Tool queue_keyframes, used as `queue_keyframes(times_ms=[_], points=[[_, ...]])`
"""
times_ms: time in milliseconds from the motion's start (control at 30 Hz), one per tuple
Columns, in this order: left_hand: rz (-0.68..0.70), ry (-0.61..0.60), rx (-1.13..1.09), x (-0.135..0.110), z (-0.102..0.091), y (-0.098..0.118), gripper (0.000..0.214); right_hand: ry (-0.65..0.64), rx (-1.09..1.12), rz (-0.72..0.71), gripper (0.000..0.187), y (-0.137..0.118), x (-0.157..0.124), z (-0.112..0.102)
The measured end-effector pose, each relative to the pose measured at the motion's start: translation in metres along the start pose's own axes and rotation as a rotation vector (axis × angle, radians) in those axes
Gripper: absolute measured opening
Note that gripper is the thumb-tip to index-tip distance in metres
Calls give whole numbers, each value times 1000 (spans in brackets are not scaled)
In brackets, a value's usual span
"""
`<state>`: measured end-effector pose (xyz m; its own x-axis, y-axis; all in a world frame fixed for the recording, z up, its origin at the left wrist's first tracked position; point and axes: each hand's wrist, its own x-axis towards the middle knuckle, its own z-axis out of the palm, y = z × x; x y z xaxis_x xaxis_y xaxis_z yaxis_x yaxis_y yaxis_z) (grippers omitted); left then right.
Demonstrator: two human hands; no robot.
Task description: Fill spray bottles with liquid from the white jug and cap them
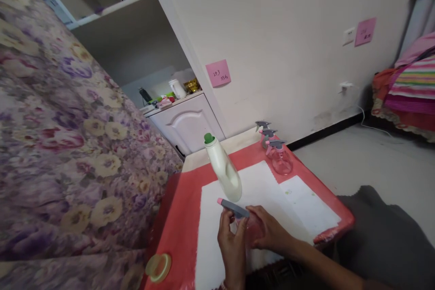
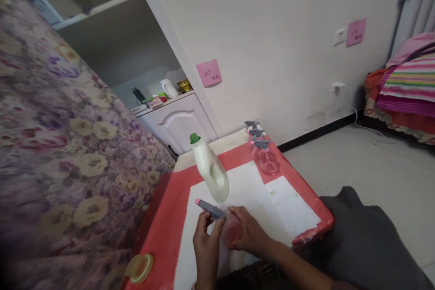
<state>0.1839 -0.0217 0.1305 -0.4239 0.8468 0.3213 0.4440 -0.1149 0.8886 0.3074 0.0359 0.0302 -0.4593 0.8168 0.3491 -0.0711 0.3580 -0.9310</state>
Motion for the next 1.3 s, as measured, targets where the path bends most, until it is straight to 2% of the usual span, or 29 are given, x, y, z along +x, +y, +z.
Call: queue_keyframes(times_ms=[167,433,600,800,1067,1300], points=[[9,-72,49,4,-6,-6,19,-7,-8,11,93,0,1,0],[47,-240,-15,8,-10,-6,26,-7,-26,47,94,-4,1,0],[86,-288,-13,10,-15,-5,26,-24,-78,92,91,-9,0,-2],[119,-427,-19,16,-24,-2,29,-46,-59,39,88,-12,1,-5],[81,-483,-52,21,-28,0,30,-29,-75,32,83,-19,2,-4],[37,-484,-64,20,-32,-5,36,-74,-93,22,88,-17,1,-7]])
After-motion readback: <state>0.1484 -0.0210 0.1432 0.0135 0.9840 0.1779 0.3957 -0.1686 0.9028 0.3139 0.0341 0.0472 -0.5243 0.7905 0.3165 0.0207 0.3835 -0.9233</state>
